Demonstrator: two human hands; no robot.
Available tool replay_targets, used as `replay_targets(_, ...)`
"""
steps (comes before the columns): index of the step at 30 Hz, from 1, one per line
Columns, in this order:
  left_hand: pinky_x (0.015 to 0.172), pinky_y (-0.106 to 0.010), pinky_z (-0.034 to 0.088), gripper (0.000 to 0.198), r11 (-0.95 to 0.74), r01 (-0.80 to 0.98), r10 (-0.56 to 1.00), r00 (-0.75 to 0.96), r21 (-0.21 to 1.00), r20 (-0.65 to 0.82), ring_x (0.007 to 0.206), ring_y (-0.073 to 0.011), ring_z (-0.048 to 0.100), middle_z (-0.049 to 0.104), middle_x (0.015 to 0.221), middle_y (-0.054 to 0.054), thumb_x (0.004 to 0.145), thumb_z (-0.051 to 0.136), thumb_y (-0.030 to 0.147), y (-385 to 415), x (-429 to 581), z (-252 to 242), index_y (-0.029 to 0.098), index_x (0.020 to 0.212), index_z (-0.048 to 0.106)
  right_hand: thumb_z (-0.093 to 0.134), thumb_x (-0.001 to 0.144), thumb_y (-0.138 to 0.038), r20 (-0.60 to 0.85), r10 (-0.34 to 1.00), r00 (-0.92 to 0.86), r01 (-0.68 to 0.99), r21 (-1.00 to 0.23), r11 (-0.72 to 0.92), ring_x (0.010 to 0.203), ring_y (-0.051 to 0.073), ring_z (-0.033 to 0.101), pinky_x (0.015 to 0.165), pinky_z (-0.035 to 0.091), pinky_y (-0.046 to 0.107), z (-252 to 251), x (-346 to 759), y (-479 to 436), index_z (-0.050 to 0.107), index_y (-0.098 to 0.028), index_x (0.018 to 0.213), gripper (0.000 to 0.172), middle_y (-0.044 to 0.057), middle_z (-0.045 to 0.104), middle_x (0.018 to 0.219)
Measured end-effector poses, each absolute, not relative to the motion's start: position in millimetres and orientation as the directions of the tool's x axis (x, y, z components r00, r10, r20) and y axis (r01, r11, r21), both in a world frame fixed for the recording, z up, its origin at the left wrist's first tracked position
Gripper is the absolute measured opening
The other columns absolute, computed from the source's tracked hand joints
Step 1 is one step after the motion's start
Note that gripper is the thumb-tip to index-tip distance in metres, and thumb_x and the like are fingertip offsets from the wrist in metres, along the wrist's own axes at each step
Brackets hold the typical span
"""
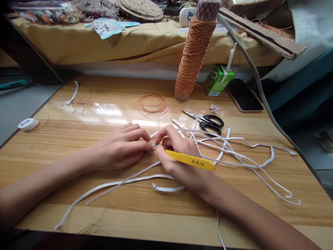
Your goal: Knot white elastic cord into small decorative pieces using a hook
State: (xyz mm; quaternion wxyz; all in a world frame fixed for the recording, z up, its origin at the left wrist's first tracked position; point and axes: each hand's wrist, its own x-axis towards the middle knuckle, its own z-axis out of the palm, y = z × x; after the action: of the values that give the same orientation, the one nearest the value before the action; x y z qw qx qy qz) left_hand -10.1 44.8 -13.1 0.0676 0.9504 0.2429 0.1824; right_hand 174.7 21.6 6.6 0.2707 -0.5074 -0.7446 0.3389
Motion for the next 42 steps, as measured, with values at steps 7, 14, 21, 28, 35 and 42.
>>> replay_targets(7, 0.069, -0.027, 0.04, 0.02, -0.851, 0.443, 0.522, 0.773, 0.282, 0.361, 0.077, -0.0142, 0.047, 0.053, 0.093, -0.007, 0.076, 0.043, 0.01, 45.9, -13.1, -10.6, 0.016, 0.091, 0.055, 0.047, 0.074, -0.018, 0.025, 0.952, -0.306, 0.525, -0.83, 0.19, 0.039, 0.007, 0.039, 0.041, 0.028, 0.021, 9.6, 179.0, 23.7, 0.041, -0.021, 0.077, 0.007, -0.007, 0.046, 0.048)
replay_targets(14, 0.07, -0.028, 0.039, 0.018, -0.871, 0.428, 0.49, 0.793, 0.241, 0.362, 0.078, -0.0149, 0.048, 0.056, 0.092, -0.007, 0.08, 0.044, 0.017, 46.5, -11.2, -13.5, 0.015, 0.094, 0.055, 0.046, 0.077, -0.02, -0.004, 0.949, -0.315, 0.53, -0.83, 0.172, 0.036, 0.005, 0.034, 0.039, 0.028, 0.02, 11.2, 174.1, 19.3, 0.04, -0.021, 0.08, 0.007, -0.007, 0.047, 0.05)
replay_targets(21, 0.068, -0.029, 0.039, 0.018, -0.88, 0.418, 0.474, 0.806, 0.225, 0.356, 0.076, -0.015, 0.047, 0.057, 0.089, -0.006, 0.081, 0.043, 0.016, 46.5, -11.7, -14.1, 0.015, 0.094, 0.054, 0.048, 0.077, -0.02, 0.017, 0.918, -0.395, 0.56, -0.788, 0.256, 0.042, 0.008, 0.043, 0.043, 0.034, 0.021, 10.1, 177.4, 21.9, 0.041, -0.022, 0.08, 0.008, -0.006, 0.049, 0.052)
replay_targets(28, 0.071, -0.029, 0.041, 0.02, -0.836, 0.431, 0.543, 0.735, 0.338, 0.406, 0.08, -0.0159, 0.048, 0.054, 0.087, -0.007, 0.07, 0.043, 0.007, 46.0, -12.6, -9.8, 0.014, 0.088, 0.049, 0.049, 0.075, -0.018, 0.09, 0.951, -0.294, 0.471, -0.853, 0.226, 0.044, 0.008, 0.047, 0.044, 0.036, 0.021, 14.9, 181.5, 20.4, 0.041, -0.022, 0.076, 0.009, -0.006, 0.049, 0.053)
replay_targets(35, 0.064, -0.028, 0.037, 0.014, -0.864, 0.443, 0.503, 0.775, 0.24, 0.383, 0.072, -0.0141, 0.046, 0.056, 0.082, -0.005, 0.074, 0.045, 0.011, 45.6, -11.6, -11.5, 0.015, 0.082, 0.055, 0.052, 0.076, -0.024, -0.065, 0.935, -0.348, 0.477, -0.871, 0.117, 0.039, 0.007, 0.046, 0.04, 0.034, 0.02, 11.7, 179.8, 22.3, 0.042, -0.021, 0.084, 0.013, -0.007, 0.052, 0.052)
replay_targets(42, 0.063, -0.028, 0.037, 0.015, -0.883, 0.434, 0.467, 0.785, 0.177, 0.407, 0.07, -0.0144, 0.047, 0.058, 0.08, -0.005, 0.079, 0.044, 0.016, 46.1, -10.0, -13.8, 0.014, 0.082, 0.059, 0.05, 0.079, -0.026, -0.086, 0.936, -0.342, 0.451, -0.888, 0.083, 0.039, 0.006, 0.047, 0.038, 0.033, 0.017, 6.9, 179.7, 23.0, 0.042, -0.023, 0.083, 0.01, -0.009, 0.052, 0.054)
